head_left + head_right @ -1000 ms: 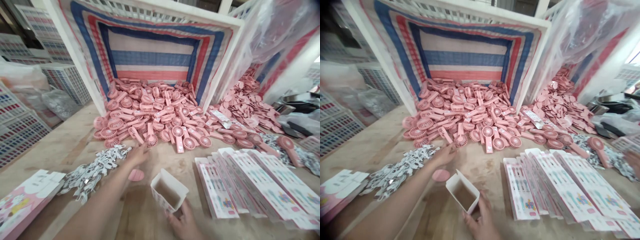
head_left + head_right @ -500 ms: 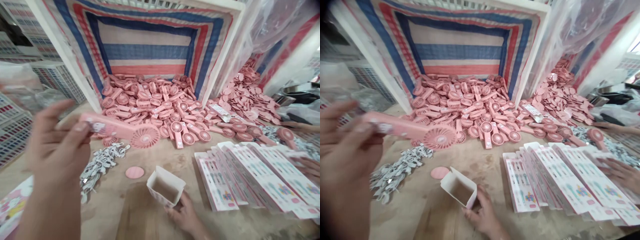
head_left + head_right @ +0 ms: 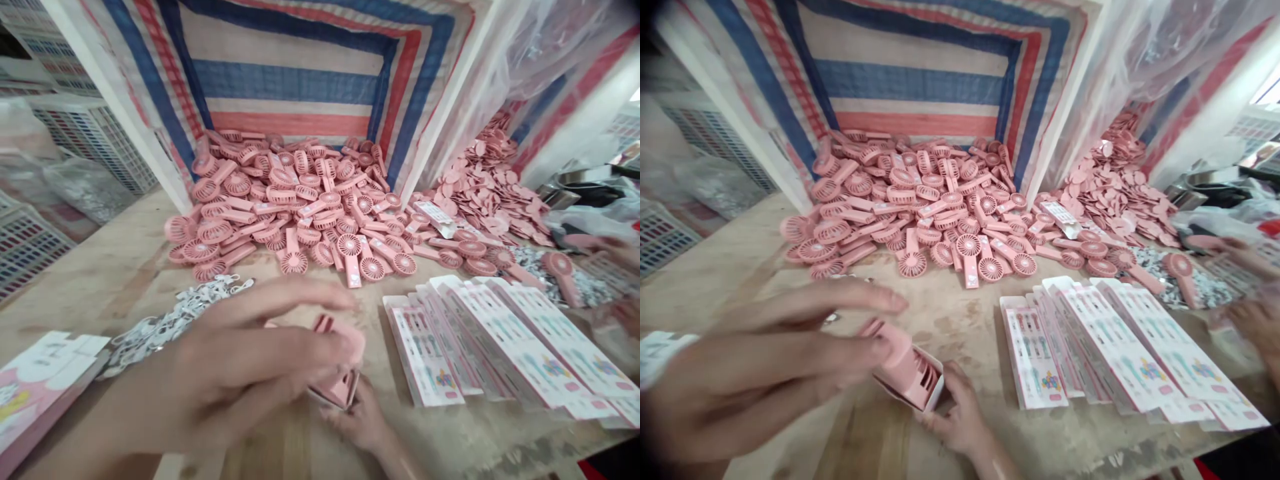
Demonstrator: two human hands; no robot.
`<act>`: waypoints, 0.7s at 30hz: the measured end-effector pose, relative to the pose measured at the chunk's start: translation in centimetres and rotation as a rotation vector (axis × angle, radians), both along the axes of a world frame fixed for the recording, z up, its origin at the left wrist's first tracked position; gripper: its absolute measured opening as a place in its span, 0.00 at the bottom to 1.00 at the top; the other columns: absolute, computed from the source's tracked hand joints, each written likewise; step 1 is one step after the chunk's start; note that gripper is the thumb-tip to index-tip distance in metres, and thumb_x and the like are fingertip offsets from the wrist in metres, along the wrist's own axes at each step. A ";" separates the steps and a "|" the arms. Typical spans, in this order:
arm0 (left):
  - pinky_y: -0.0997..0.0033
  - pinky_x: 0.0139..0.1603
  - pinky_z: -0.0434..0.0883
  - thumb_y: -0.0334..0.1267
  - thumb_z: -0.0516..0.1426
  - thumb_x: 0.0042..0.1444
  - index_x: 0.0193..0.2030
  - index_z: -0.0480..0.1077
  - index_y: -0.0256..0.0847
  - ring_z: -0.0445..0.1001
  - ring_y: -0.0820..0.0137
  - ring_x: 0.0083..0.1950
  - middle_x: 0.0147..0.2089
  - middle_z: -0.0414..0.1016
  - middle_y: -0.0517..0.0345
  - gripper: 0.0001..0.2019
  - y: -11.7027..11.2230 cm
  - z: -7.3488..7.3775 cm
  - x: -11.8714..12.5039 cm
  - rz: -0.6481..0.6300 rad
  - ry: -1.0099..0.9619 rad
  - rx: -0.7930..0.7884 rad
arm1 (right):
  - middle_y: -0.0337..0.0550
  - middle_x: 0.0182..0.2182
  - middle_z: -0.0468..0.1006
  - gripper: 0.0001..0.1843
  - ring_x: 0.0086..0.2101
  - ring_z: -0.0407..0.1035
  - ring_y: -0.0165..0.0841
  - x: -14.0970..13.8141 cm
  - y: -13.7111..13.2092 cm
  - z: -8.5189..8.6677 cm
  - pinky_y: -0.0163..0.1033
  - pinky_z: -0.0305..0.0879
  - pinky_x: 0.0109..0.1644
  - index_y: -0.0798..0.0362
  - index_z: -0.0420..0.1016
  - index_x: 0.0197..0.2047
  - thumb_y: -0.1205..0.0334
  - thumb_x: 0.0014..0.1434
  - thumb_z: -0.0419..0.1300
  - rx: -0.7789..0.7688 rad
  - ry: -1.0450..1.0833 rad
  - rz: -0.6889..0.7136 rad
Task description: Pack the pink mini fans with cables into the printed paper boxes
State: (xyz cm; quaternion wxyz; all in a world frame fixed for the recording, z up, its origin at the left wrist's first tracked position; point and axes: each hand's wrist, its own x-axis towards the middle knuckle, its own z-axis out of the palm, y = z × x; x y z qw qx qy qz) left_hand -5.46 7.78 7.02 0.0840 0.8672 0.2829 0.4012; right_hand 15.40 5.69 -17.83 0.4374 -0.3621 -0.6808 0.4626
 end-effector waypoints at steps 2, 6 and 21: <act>0.70 0.64 0.69 0.38 0.60 0.61 0.60 0.69 0.44 0.65 0.67 0.63 0.59 0.68 0.54 0.20 -0.3 -0.8 -0.4 -0.012 0.096 0.031 | 0.51 0.41 0.80 0.29 0.40 0.75 0.44 0.1 -0.1 -0.2 0.44 0.74 0.45 0.52 0.77 0.51 0.39 0.55 0.64 -0.044 0.011 0.026; 0.48 0.75 0.48 0.58 0.56 0.59 0.59 0.69 0.47 0.55 0.57 0.66 0.60 0.58 0.50 0.26 -1.6 -4.9 -0.9 0.118 0.007 0.053 | 0.50 0.43 0.80 0.27 0.43 0.76 0.46 0.2 -0.1 -0.2 0.46 0.74 0.47 0.51 0.77 0.51 0.41 0.56 0.64 -0.079 0.018 0.067; 0.53 0.58 0.70 0.49 0.49 0.65 0.53 0.72 0.37 0.70 0.56 0.57 0.56 0.69 0.42 0.21 3.9 -14.9 -8.3 0.953 -0.029 -0.405 | 0.53 0.44 0.83 0.27 0.46 0.77 0.49 0.5 -0.7 -1.8 0.48 0.75 0.50 0.51 0.80 0.51 0.43 0.52 0.68 -0.132 0.001 -0.016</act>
